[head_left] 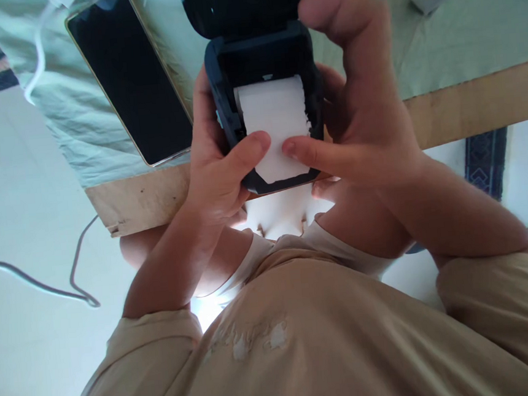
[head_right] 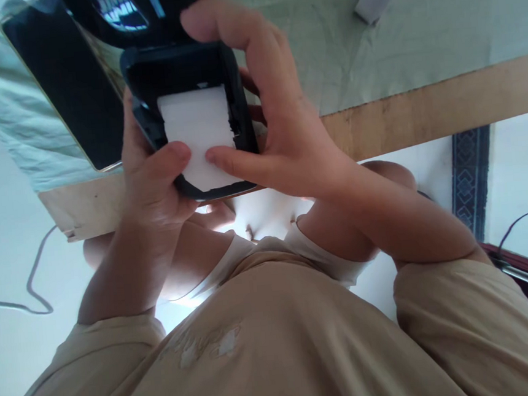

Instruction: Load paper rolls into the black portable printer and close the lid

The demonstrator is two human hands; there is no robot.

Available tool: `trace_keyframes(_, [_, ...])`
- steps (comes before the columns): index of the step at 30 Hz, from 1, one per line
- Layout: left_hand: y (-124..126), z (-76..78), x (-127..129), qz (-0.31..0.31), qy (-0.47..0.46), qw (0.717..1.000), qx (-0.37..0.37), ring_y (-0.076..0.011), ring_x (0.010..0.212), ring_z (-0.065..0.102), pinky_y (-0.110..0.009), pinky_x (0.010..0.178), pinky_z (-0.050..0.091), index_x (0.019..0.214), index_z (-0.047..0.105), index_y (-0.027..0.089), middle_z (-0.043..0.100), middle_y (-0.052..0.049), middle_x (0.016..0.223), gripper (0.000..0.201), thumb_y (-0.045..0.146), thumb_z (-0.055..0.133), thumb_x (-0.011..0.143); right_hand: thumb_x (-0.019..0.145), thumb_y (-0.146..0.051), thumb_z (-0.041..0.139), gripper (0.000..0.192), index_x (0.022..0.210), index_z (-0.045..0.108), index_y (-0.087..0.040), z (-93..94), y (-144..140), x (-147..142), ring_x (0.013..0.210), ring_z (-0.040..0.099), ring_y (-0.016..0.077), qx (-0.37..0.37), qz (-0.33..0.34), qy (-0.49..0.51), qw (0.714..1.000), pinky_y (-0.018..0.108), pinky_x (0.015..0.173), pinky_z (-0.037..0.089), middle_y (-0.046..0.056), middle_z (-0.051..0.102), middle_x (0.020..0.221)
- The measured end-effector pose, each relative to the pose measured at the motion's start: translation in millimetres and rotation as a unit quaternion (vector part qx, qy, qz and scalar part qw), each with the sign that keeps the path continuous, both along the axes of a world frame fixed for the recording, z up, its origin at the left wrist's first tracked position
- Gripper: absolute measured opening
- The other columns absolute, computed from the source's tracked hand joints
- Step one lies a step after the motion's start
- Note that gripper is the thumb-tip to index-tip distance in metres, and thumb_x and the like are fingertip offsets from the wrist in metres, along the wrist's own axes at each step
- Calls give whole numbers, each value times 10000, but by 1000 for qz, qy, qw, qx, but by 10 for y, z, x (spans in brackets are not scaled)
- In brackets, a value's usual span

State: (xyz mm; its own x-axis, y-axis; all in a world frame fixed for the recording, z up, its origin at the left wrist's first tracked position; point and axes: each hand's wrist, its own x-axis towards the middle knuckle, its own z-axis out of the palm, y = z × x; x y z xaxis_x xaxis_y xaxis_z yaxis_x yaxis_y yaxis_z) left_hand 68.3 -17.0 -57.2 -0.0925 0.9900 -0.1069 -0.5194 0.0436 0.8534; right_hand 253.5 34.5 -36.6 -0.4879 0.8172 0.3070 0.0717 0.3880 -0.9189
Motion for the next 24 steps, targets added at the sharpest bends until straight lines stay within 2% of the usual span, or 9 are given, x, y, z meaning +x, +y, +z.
trace_keyframes(4, [55, -203, -46, -30, 10, 999, 37, -360, 1355, 739, -493, 1033, 684, 1453, 562, 473, 710, 3, 1476, 864, 383, 993, 709, 913, -438, 813, 706, 1548, 510, -388, -104, 20, 17, 1645, 381, 186, 31, 13, 63, 997, 302, 1214, 593, -30, 455, 1658])
trace_keyframes(6, [94, -314, -86, -77, -21, 991, 106, -391, 1397, 720, -516, 1030, 697, 1438, 580, 536, 706, 36, 1497, 940, 357, 1028, 632, 906, -463, 822, 707, 1538, 521, -363, -79, 23, 25, 1658, 382, 200, 19, 17, 47, 999, 332, 1257, 591, -9, 467, 1666])
trace_keyframes(8, [119, -370, -116, -108, -56, 977, 174, -411, 1385, 729, -548, 1040, 704, 1464, 600, 534, 707, 42, 1526, 1009, 396, 1060, 577, 857, -499, 858, 754, 1514, 530, -330, -18, 34, 29, 1672, 403, 236, 2, 26, 17, 1000, 364, 1256, 616, 37, 474, 1689])
trace_keyframes(10, [126, -366, -127, -73, -58, 983, 159, -380, 1372, 749, -545, 1082, 689, 1450, 622, 499, 716, 28, 1504, 806, 411, 1004, 746, 813, -552, 889, 803, 1499, 534, -333, 55, 56, 18, 1682, 419, 271, -29, 23, -12, 999, 369, 1188, 665, 61, 510, 1661])
trace_keyframes(12, [121, -341, -128, -88, -4, 991, 99, -364, 1519, 648, -557, 1209, 618, 1444, 644, 474, 691, 20, 1538, 669, 310, 954, 874, 808, -609, 895, 805, 1486, 549, -348, 122, 89, -17, 1667, 453, 288, -75, 22, -34, 996, 360, 1110, 699, 66, 577, 1567])
trace_keyframes(14, [111, -328, -133, -95, 9, 986, 138, -396, 1550, 616, -567, 1225, 605, 1465, 635, 473, 684, 22, 1562, 823, 362, 1040, 756, 838, -657, 869, 769, 1478, 566, -357, 171, 127, -72, 1624, 516, 292, -119, 31, -40, 992, 341, 1029, 715, 65, 627, 1453])
trace_keyframes(16, [95, -327, -154, -84, 11, 984, 155, -408, 1516, 638, -598, 1196, 622, 1517, 596, 482, 680, 29, 1589, 859, 499, 1005, 762, 880, -696, 819, 718, 1468, 583, -359, 202, 158, -132, 1573, 574, 283, -143, 41, -32, 988, 315, 969, 714, 57, 650, 1378])
trace_keyframes(22, [161, -359, -291, -128, 96, 983, 96, -427, 1529, 596, -475, 1180, 630, 1617, 501, 425, 607, 4, 1682, 1179, 378, 1074, 588, 956, -799, 657, 636, 1404, 623, -348, 257, 74, -178, 1527, 624, 278, -157, 33, -16, 987, 259, 874, 671, 26, 646, 1297])
trace_keyframes(24, [240, -382, -298, -137, 53, 983, 112, -459, 1573, 556, -469, 1213, 611, 1509, 561, 425, 649, 20, 1624, 1309, 353, 1132, 333, 1004, -806, 557, 603, 1399, 597, -352, 267, 3, -178, 1608, 553, 287, -138, -8, 11, 990, 279, 924, 664, 16, 624, 1308])
